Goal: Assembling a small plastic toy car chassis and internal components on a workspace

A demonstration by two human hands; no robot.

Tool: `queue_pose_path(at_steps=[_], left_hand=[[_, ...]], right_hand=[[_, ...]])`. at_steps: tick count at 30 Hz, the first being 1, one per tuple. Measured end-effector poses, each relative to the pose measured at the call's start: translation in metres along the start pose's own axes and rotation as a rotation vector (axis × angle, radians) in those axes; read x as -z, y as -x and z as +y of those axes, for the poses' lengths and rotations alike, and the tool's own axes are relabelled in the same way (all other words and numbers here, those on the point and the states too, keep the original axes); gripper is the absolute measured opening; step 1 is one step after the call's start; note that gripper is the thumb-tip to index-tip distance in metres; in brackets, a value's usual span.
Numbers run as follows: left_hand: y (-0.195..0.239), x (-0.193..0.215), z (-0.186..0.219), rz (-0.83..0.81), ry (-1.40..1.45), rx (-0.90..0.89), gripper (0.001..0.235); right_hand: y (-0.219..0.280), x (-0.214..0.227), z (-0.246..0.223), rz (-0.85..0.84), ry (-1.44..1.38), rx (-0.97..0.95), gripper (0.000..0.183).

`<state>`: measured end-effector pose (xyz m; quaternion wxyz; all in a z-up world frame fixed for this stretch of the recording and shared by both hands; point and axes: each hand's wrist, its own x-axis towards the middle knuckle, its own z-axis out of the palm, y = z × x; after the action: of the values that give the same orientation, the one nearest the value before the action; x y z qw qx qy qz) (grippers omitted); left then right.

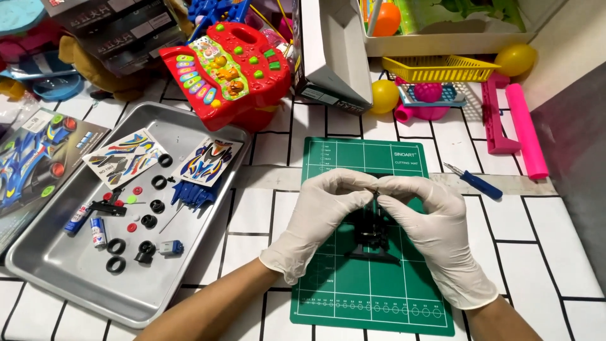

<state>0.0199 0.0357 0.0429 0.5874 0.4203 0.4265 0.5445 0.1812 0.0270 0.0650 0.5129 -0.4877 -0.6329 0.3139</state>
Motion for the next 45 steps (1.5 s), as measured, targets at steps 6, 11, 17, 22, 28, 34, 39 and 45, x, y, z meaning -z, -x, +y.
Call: queue_pose_path(at_steps=[6,11,17,22,28,34,39,45], left_hand=[[0.003,-0.002,-0.008,0.024,-0.043,-0.034,0.023],[0.006,-0.001,-0.005,0.061,-0.161,-0.102,0.028],[0.001,0.024,-0.029,0.041,-0.656,-0.387,0.064],[-0.002,0.029,-0.043,-0.003,-0.835,-0.562,0.072],[-0.003,0.029,-0.042,-0.083,-0.975,-0.467,0.082],[-0.007,0.029,-0.049,-0.07,-1.005,-0.424,0.079],[-0.008,0.028,-0.06,-0.025,-1.036,-0.452,0.075],[-0.01,0.028,-0.057,-0.015,-1.077,-0.48,0.07]], right_hand=[[-0.005,0.0,0.01,0.016,0.08,0.082,0.025],[-0.01,-0.008,0.014,0.012,0.117,0.159,0.029],[-0.03,-0.003,0.042,-0.103,0.147,0.25,0.025],[-0.028,-0.003,0.045,-0.134,0.188,0.293,0.024],[-0.029,0.001,0.059,-0.159,0.209,0.309,0.02],[-0.029,-0.001,0.067,-0.176,0.248,0.35,0.018],[-0.028,0.001,0.071,-0.182,0.331,0.356,0.018],[-0.025,0.002,0.078,-0.179,0.418,0.387,0.022]])
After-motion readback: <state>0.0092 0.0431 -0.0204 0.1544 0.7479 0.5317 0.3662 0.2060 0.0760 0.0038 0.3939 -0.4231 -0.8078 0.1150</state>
